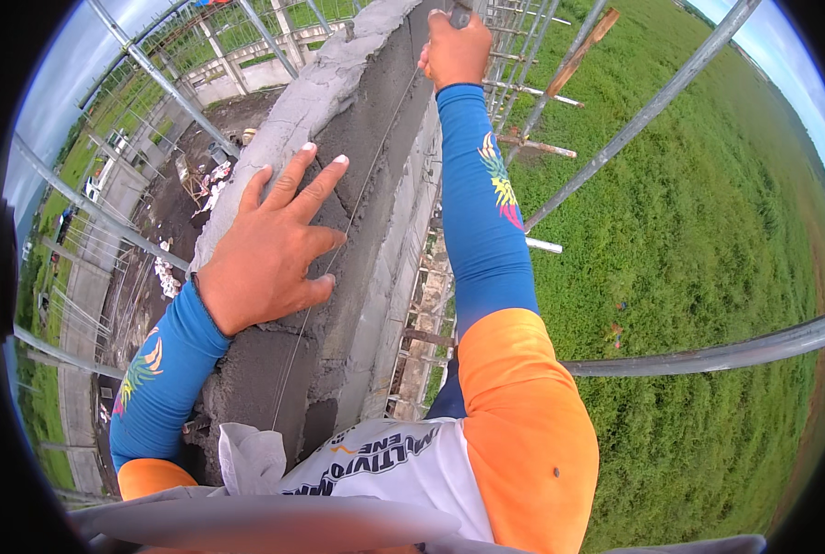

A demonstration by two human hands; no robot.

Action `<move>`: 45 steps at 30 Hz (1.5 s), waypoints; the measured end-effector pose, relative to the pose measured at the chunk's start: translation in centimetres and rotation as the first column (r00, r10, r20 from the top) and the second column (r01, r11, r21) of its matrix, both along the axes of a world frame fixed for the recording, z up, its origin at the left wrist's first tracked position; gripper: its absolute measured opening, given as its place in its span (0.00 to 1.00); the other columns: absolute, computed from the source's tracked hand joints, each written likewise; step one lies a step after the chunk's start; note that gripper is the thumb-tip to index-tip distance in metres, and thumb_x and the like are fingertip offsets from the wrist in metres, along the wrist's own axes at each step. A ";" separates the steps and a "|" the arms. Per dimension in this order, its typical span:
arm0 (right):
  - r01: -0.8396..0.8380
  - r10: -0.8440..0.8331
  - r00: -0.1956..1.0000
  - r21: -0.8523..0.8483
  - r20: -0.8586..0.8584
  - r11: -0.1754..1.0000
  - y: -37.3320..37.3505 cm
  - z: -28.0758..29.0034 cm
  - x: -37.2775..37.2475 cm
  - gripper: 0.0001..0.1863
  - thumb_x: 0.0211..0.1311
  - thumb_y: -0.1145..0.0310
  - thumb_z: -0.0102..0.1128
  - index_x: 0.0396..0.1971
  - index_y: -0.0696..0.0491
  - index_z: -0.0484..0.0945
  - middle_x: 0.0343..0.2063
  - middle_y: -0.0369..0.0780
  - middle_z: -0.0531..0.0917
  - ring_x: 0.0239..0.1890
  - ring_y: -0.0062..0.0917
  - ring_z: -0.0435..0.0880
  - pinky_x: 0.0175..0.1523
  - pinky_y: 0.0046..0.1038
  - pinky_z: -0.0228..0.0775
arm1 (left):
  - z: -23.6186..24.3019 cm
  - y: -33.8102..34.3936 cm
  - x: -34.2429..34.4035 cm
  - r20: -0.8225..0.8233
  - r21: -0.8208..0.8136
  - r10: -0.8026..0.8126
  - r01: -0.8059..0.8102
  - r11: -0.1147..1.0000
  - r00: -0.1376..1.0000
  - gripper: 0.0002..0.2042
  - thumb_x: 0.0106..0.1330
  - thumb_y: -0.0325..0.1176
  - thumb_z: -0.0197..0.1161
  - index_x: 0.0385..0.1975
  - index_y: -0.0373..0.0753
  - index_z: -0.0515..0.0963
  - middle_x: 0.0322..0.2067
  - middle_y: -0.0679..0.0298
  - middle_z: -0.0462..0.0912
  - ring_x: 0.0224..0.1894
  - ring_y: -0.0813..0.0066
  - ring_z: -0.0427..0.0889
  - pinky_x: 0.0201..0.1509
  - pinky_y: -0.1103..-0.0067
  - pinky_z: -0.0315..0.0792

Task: The person applies wet cement to a vertical wall using a trowel while standing on scaffolding. They repeatedly scoop cement and smooth it along the wall surface, occasionally using a guide string to maintain alignment.

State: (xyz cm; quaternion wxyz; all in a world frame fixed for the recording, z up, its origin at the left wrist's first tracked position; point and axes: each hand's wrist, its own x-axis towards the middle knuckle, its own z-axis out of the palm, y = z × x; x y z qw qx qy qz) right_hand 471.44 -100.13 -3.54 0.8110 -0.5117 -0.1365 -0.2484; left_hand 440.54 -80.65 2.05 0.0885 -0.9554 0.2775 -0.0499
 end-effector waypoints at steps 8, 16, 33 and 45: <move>0.016 -0.018 1.000 0.215 0.006 0.976 -0.3 -3.4 -9.5 0.11 0.69 0.71 0.61 0.28 0.55 0.70 0.14 0.37 0.73 0.10 0.23 0.73 0.12 0.27 0.65 | -0.2 0.2 -0.3 -0.001 -0.191 -0.049 0.048 0.980 0.999 0.16 0.54 0.42 0.73 0.40 0.42 0.88 0.78 0.55 0.58 0.81 0.42 0.48 0.76 0.38 0.48; 0.018 0.065 0.891 0.178 -0.449 0.984 -0.8 -16.8 -17.2 0.12 0.69 0.68 0.63 0.28 0.54 0.70 0.14 0.36 0.71 0.10 0.24 0.72 0.13 0.28 0.63 | 0.9 1.2 1.7 0.504 -0.609 0.140 0.236 0.757 0.852 0.23 0.60 0.40 0.73 0.52 0.39 0.76 0.75 0.46 0.59 0.77 0.42 0.58 0.75 0.50 0.58; 0.166 -0.205 0.946 -0.169 -0.253 0.972 -4.4 -14.9 -8.1 0.09 0.66 0.68 0.66 0.39 0.58 0.82 0.18 0.33 0.79 0.13 0.18 0.74 0.19 0.25 0.66 | 0.6 3.6 2.8 -0.154 -0.456 0.490 -0.502 0.735 0.858 0.51 0.64 0.69 0.63 0.75 0.31 0.60 0.70 0.37 0.67 0.73 0.45 0.67 0.75 0.63 0.63; 0.179 -0.359 0.868 -0.458 -0.343 0.871 0.3 -24.1 19.4 0.14 0.63 0.63 0.66 0.32 0.61 0.81 0.21 0.47 0.83 0.18 0.35 0.82 0.23 0.39 0.75 | 0.8 2.1 3.6 -0.214 -0.462 0.550 -0.580 0.671 0.807 0.55 0.56 0.68 0.69 0.76 0.33 0.57 0.68 0.36 0.67 0.71 0.44 0.70 0.75 0.58 0.61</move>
